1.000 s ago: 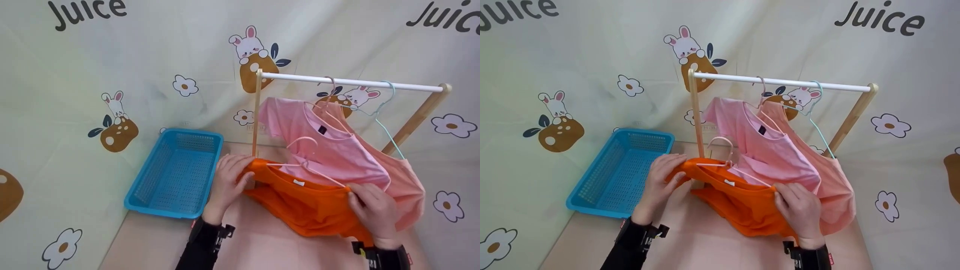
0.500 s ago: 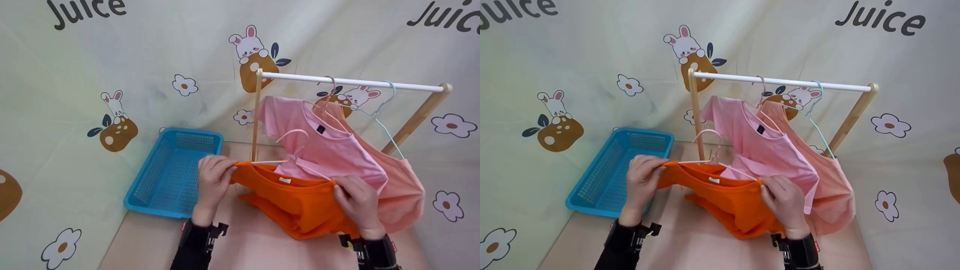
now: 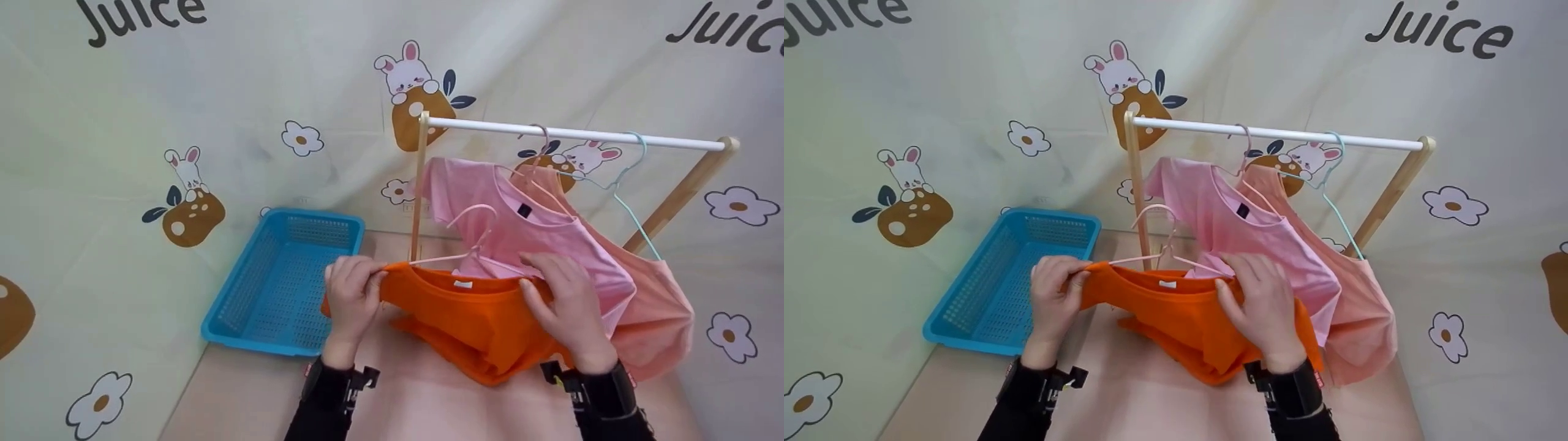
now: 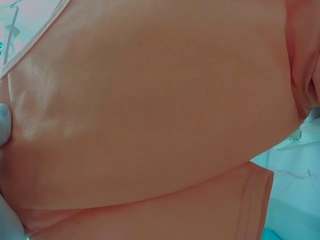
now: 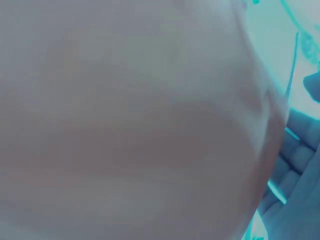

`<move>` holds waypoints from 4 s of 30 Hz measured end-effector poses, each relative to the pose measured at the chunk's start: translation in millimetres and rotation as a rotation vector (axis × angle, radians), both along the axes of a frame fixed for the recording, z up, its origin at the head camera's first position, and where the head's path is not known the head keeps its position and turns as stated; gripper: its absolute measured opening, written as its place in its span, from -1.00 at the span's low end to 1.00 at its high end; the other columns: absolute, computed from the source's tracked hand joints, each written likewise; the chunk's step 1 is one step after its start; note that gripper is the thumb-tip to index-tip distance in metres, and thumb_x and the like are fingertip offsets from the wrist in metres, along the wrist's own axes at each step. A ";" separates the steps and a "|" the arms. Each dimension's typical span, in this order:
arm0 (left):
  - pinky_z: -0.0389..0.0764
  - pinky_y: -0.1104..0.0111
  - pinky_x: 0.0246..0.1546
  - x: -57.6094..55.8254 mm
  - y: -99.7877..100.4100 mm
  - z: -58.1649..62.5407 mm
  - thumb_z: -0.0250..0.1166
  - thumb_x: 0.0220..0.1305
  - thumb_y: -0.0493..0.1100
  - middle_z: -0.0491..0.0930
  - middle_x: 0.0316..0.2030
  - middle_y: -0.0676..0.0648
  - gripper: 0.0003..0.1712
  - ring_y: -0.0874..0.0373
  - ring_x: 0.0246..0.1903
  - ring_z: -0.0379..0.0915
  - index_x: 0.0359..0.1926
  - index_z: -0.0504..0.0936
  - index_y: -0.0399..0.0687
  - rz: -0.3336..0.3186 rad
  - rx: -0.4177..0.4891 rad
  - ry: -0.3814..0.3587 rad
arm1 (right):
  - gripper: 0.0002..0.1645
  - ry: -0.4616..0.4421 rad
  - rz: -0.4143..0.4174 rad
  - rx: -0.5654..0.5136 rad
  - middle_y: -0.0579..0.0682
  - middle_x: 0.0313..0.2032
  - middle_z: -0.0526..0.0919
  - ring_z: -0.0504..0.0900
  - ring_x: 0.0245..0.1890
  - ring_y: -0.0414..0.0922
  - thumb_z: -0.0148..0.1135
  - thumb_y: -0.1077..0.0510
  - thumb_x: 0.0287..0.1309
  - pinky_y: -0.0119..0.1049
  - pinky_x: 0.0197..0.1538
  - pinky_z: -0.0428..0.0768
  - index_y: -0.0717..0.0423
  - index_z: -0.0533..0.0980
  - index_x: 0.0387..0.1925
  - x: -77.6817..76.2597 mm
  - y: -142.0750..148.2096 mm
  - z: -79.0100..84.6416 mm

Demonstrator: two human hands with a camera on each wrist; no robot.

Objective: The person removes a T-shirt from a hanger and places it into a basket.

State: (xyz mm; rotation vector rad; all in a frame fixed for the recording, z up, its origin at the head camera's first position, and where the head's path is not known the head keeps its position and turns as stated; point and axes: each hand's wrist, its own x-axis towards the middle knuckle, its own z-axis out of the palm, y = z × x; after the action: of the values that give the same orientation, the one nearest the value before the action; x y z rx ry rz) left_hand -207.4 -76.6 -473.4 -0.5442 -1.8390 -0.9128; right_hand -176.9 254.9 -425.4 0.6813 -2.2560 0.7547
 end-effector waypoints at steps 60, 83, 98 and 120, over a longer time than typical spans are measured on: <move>0.61 0.33 -0.26 3.5 17.6 -8.6 0.13 0.42 -0.36 0.61 -0.25 -0.13 -0.90 0.07 -0.29 0.52 -0.14 0.56 -0.29 0.060 0.713 -0.308 | -0.87 -0.113 -0.045 -0.303 0.00 -0.44 0.55 0.43 -0.43 -0.23 0.15 0.37 0.32 -0.50 -0.25 0.36 0.20 0.53 -0.37 -5.6 -13.8 -32.0; 0.60 0.41 -0.31 9.8 36.3 -22.2 0.24 0.31 -0.45 0.65 -0.30 -0.16 -0.90 0.05 -0.34 0.56 -0.20 0.64 -0.28 -0.110 0.416 -0.306 | -0.67 -0.255 0.345 -1.072 -0.01 -0.68 0.09 0.03 -0.70 -0.16 -0.10 0.15 0.50 -0.34 -0.57 0.02 0.38 0.30 -0.32 -6.1 -45.8 -12.2; 0.54 0.30 0.08 33.7 84.2 -54.8 0.36 0.28 -0.18 0.62 0.02 -0.02 -0.58 0.14 0.01 0.54 0.16 0.62 -0.11 -0.416 0.081 -0.654 | -0.69 -0.234 0.414 -1.199 -0.02 -0.69 0.06 0.00 -0.71 -0.17 -0.08 0.06 0.48 -0.34 -0.60 -0.04 0.21 0.34 -0.32 -16.9 -89.4 -19.1; 0.60 0.25 -0.08 29.6 82.0 -70.4 0.33 0.13 -0.49 0.66 -0.22 0.00 -0.66 0.13 -0.18 0.60 -0.13 0.76 -0.08 -0.193 0.051 -0.606 | -0.62 -0.172 0.424 -1.233 -0.03 -0.70 0.05 -0.02 -0.71 -0.18 0.04 -0.03 0.40 -0.39 -0.59 -0.03 0.21 0.37 -0.37 -12.8 -72.9 6.4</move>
State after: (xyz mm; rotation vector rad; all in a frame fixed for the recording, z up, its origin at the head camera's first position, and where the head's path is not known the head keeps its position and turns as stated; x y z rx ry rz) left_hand -177.9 5.4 -543.8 -0.4468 -2.3178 -1.3595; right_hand -189.6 181.9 -418.9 0.4421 -1.3162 2.1616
